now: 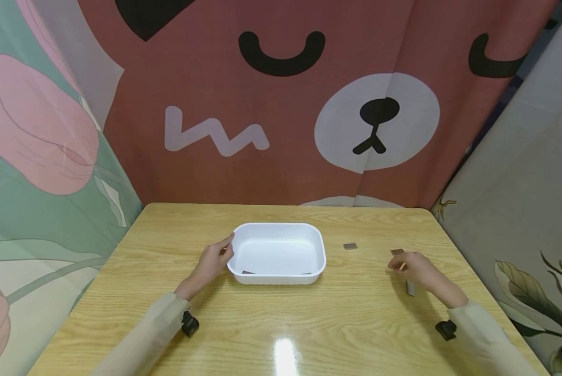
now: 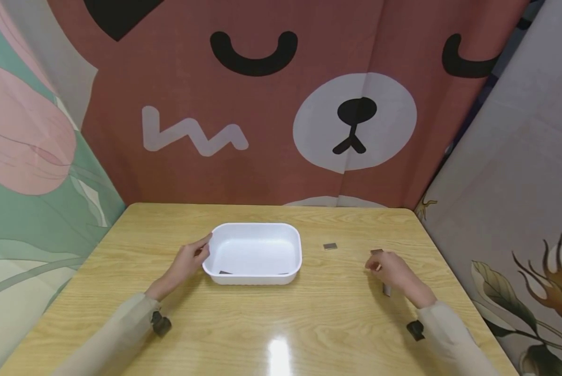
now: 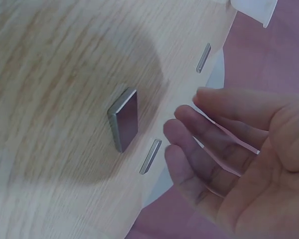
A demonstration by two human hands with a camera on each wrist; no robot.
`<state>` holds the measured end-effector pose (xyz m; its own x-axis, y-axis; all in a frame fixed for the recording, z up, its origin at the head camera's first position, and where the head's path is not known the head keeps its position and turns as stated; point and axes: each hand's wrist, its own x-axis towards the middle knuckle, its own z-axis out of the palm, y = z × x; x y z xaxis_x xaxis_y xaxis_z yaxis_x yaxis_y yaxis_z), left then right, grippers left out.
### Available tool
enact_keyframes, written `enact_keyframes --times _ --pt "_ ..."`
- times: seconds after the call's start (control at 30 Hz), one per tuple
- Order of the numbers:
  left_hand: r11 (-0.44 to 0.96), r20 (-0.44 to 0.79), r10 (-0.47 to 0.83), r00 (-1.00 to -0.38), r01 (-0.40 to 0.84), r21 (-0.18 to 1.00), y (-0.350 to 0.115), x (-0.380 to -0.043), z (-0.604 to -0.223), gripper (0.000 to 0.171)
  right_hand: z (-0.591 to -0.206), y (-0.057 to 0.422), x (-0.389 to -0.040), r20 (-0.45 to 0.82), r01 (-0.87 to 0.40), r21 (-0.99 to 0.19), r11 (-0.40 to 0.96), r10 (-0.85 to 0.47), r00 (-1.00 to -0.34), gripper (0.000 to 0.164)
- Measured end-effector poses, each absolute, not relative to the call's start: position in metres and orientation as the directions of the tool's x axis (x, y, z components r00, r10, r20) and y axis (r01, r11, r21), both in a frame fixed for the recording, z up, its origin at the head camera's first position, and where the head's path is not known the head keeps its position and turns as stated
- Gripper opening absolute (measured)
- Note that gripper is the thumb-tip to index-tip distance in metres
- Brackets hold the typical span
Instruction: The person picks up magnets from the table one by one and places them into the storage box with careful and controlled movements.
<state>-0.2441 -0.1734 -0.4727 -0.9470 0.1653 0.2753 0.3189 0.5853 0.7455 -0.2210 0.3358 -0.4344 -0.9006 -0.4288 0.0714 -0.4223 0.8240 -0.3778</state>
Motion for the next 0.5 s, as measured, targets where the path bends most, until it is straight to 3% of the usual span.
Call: enact_keyframes --times 0.23,0.5 --pt "0.582 0.291 0.168 -0.942 0.333 0.742 -0.1739 -0.2446 -0.4731 0.040 -0.4347 0.3405 -0.2167 -0.035 -0.368 -0.397 0.841 -0.415 -0.909 0.017" --pt "0.579 0.283 0.168 -0.944 0.327 0.747 -0.1734 -0.2446 -0.4731 0.040 -0.4310 0.3434 -0.2105 -0.074 -0.337 -0.374 0.864 -0.390 -0.918 0.013"
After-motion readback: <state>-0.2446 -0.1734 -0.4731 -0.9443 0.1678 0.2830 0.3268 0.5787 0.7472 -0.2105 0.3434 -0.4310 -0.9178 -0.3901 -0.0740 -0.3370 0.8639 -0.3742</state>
